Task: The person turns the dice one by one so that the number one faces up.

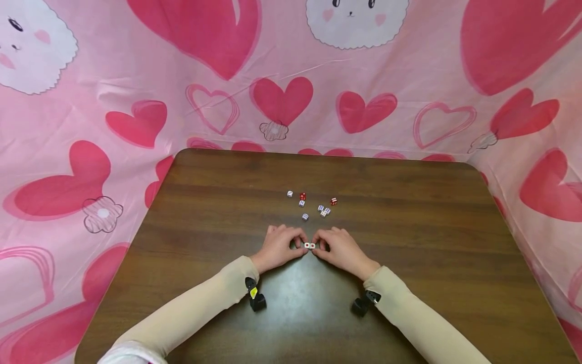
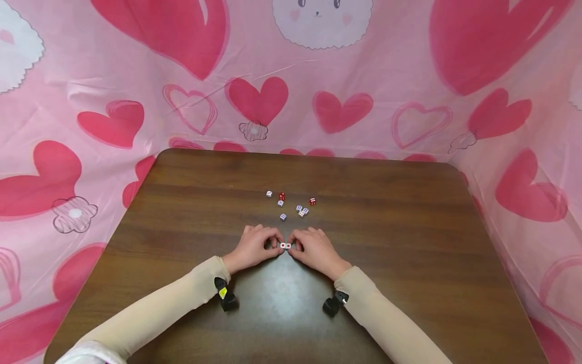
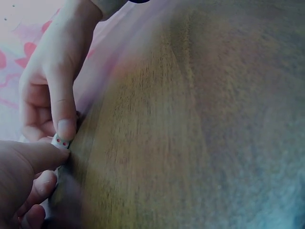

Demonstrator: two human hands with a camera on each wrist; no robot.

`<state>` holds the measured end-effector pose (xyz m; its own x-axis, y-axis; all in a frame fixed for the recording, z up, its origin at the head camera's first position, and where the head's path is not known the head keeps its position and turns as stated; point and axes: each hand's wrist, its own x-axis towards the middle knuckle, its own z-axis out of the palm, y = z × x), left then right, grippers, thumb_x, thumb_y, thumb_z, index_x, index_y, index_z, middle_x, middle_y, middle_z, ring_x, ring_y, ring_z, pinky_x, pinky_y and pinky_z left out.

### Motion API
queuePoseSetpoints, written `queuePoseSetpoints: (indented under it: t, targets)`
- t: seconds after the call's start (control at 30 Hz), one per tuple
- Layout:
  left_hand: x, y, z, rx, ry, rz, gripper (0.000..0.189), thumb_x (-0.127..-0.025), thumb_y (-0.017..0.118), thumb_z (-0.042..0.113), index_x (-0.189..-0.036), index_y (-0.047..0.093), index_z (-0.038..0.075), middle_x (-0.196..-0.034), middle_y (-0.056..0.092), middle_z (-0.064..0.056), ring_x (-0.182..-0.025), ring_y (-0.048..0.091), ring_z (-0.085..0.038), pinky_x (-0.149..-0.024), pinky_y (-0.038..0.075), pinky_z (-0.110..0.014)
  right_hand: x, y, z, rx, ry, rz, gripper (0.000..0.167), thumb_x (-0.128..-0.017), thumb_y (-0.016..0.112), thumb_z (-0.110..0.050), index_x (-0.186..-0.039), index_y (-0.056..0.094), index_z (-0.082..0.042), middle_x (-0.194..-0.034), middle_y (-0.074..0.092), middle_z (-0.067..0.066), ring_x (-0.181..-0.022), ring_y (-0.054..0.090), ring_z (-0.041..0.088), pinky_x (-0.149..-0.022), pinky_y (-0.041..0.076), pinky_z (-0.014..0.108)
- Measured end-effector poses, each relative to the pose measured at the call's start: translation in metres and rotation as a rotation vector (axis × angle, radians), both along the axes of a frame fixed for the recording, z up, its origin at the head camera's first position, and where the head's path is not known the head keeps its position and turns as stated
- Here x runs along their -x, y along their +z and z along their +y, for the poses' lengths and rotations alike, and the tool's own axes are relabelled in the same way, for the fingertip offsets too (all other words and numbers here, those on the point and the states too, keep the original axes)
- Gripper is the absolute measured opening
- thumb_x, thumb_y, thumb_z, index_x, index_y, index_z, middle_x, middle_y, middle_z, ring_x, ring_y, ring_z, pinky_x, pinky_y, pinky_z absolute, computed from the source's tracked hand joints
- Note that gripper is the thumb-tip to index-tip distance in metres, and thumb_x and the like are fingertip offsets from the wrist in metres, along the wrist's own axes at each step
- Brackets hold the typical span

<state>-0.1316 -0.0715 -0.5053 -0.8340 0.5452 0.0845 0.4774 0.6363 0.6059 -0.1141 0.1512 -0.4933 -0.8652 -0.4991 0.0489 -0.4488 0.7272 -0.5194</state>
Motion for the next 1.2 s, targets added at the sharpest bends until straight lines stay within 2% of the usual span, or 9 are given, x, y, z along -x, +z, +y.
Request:
queuePoseSetpoints:
  t: [0.57,0.7,0.77,0.9,1.03,1.2]
  targets:
    - [-0.001,0.003,-0.003,-0.002,-0.003,-0.011,0.015,-0.089,0.083,0.027,-0.097,0.072,0.023,-0.079,0.064,0.012,-0.076,0.046,-0.010,-0.085,0.031,-0.043,0.001,-0.002,-0.003,0.007,-0.008,0.004,0.015,-0.091,0.081,-0.026,-0.098,0.069,-0.021,-0.071,0.051,-0.018,-0.070,0.043,0.007,-0.075,0.037,0.034]
    - [-0.001,0.003,-0.004,-0.003,-0.005,-0.009,0.015,-0.089,0.083,0.028,-0.098,0.072,0.023,-0.079,0.063,0.013,-0.077,0.046,-0.010,-0.086,0.031,-0.043,0.002,-0.001,-0.001,0.019,-0.009,-0.029,0.019,-0.093,0.080,-0.028,-0.104,0.069,-0.019,-0.073,0.053,-0.018,-0.071,0.045,0.006,-0.076,0.039,0.034]
    - [0.000,0.002,-0.005,-0.006,-0.008,-0.005,0.016,-0.089,0.083,0.029,-0.099,0.071,0.024,-0.079,0.062,0.014,-0.077,0.046,-0.009,-0.086,0.031,-0.043,0.005,0.001,0.002,0.062,-0.010,-0.069,0.020,-0.094,0.078,-0.028,-0.107,0.068,-0.016,-0.075,0.056,-0.016,-0.070,0.048,0.005,-0.074,0.042,0.033]
    - [0.000,0.000,-0.005,-0.009,-0.014,-0.001,0.018,-0.088,0.084,0.030,-0.100,0.071,0.024,-0.079,0.063,0.016,-0.077,0.046,-0.008,-0.086,0.031,-0.042,0.014,0.006,0.012,0.165,-0.068,-0.123,0.015,-0.099,0.073,-0.022,-0.109,0.068,-0.014,-0.076,0.059,-0.010,-0.066,0.051,0.005,-0.064,0.045,0.028]
    - [0.000,-0.002,-0.005,-0.007,-0.016,0.005,0.019,-0.088,0.084,0.031,-0.101,0.071,0.024,-0.080,0.063,0.017,-0.078,0.046,-0.008,-0.086,0.031,-0.041,0.030,0.011,0.025,0.227,-0.180,-0.080,0.010,-0.099,0.071,-0.016,-0.107,0.069,-0.012,-0.077,0.062,-0.005,-0.068,0.053,0.010,-0.064,0.044,0.028]
    - [-0.001,-0.002,-0.004,-0.014,-0.017,0.012,0.020,-0.087,0.084,0.031,-0.100,0.071,0.024,-0.080,0.063,0.016,-0.078,0.047,-0.008,-0.087,0.031,-0.041,0.057,0.015,0.040,0.248,-0.297,-0.043,0.013,-0.099,0.070,-0.014,-0.111,0.068,-0.008,-0.081,0.063,0.003,-0.071,0.055,0.018,-0.066,0.045,0.032]
